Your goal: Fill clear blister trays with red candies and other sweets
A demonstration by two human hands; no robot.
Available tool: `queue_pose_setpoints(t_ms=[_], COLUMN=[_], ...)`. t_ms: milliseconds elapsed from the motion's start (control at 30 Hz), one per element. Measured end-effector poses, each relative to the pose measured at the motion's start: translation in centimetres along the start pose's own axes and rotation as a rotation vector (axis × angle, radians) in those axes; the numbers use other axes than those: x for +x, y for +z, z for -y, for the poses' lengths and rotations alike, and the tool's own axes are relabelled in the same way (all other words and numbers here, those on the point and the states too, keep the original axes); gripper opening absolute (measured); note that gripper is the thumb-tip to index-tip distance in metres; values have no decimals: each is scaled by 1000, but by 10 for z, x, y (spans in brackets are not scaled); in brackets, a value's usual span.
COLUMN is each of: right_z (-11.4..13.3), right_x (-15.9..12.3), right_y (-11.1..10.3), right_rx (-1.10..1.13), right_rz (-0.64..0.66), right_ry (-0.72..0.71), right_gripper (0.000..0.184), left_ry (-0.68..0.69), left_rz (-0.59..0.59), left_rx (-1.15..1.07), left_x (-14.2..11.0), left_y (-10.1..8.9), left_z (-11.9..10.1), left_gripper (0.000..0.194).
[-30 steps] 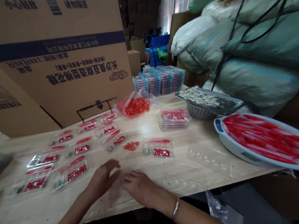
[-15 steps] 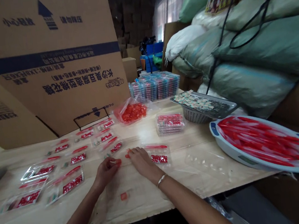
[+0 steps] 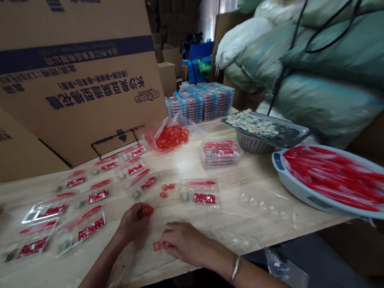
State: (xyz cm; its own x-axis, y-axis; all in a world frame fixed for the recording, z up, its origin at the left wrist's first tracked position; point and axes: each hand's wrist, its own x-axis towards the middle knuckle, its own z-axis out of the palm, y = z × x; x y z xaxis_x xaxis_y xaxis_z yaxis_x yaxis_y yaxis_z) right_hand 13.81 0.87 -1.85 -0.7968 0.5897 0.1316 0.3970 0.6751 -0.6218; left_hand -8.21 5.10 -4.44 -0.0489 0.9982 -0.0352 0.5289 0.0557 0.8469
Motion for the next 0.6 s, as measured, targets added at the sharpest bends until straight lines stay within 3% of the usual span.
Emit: queue_pose_setpoints(t_ms=[133,233,300,433,533,600], right_z=[-5,-7,-8,-8,-9,-10], right_x=[3,3,5,19,28,30], right_y=[14,16,14,5,2,4], right_rx=[-2,-52,-20,241,424,664], right_rz=[-79,-79,-153,-446,-511,-517], right_ry=[76,20,21,62,57,142], right_gripper=[11,13,16,30,17,13], left_ry=[17,43,66,127,105,12], left_rz=[46,63,58,141,185,205], left_rx=[-45,-118,-169,-348,-488,-647], left_x=[-5,-14,-20,-32,-38,-41], left_y=[-5,-8,-8,-1,2,2], left_z=[-1,-6,-13,-34,-47,-50], left_gripper=[19,12,14,25,25,26])
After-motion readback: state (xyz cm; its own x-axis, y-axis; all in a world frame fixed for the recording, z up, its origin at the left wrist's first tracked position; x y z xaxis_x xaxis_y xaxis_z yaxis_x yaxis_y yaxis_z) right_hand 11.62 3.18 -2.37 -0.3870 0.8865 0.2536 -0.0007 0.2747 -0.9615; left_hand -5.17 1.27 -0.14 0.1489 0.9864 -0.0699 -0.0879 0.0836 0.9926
